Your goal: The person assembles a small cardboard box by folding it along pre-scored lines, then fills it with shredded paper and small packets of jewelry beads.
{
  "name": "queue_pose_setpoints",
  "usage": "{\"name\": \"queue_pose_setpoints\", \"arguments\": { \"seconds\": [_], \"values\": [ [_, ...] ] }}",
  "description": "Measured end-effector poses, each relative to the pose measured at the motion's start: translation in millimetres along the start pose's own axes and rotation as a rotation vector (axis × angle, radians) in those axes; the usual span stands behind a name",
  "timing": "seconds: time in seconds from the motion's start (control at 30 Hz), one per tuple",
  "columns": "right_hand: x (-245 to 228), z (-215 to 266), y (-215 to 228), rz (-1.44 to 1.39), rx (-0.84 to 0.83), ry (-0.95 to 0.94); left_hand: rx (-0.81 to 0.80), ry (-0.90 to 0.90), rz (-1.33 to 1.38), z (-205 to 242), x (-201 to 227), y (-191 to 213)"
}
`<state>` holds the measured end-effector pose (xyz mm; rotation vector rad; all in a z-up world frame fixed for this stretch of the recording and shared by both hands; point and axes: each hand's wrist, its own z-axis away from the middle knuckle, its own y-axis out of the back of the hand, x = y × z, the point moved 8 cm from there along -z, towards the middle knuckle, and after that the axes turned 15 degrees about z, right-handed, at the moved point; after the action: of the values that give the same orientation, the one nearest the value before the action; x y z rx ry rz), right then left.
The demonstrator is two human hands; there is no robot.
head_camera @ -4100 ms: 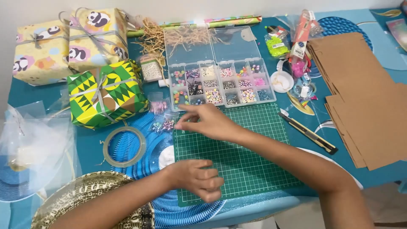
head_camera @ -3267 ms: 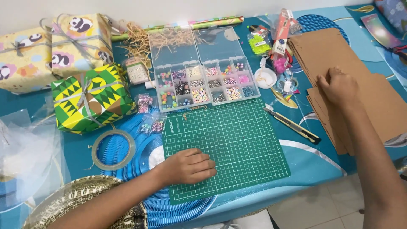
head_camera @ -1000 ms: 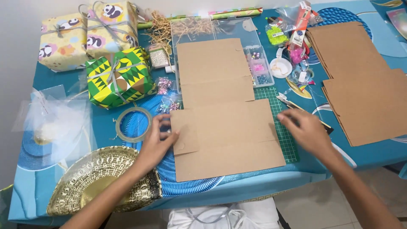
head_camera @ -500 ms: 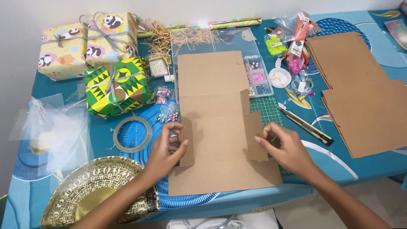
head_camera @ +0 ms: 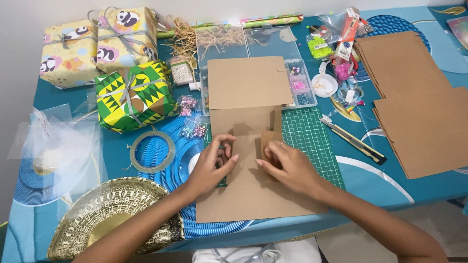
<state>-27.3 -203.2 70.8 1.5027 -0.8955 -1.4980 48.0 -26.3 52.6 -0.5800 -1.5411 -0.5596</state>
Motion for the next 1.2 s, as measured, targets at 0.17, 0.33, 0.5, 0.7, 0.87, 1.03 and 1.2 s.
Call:
{"name": "queue_pose_setpoints", "arguments": {
  "seconds": [0.17,0.33,0.5,0.7,0.87,1.03,1.2],
  "values": [
    [26,-7,14,0.026,0.081,0.032,-0.039,-0.035,-0.098,5,2,4],
    [40,-14,54,0.089,0.232,0.198,-0.173,-0.152,-0.264,0,19,-3],
    [27,-18,74,0.25,0.111,0.303,-0.338,-0.609,-0.758,1,25,-23],
    [32,-30,52,0.354,-0.027,0.359,-0.397,-0.849,-0.821,-19,83,-67],
    [50,-37,36,0.345,-0.027,0.37,-0.512,-0.905,-1.046,-28,84,-104],
    [46,-26,51,0.248,-0.017,0.353,-0.624,-0.779,-0.987,-47,25,-108],
    [51,-21,54,0.175,0.037,0.387,-0.621,-0.911,-1.041,-34,47,-102]
  ]
}}
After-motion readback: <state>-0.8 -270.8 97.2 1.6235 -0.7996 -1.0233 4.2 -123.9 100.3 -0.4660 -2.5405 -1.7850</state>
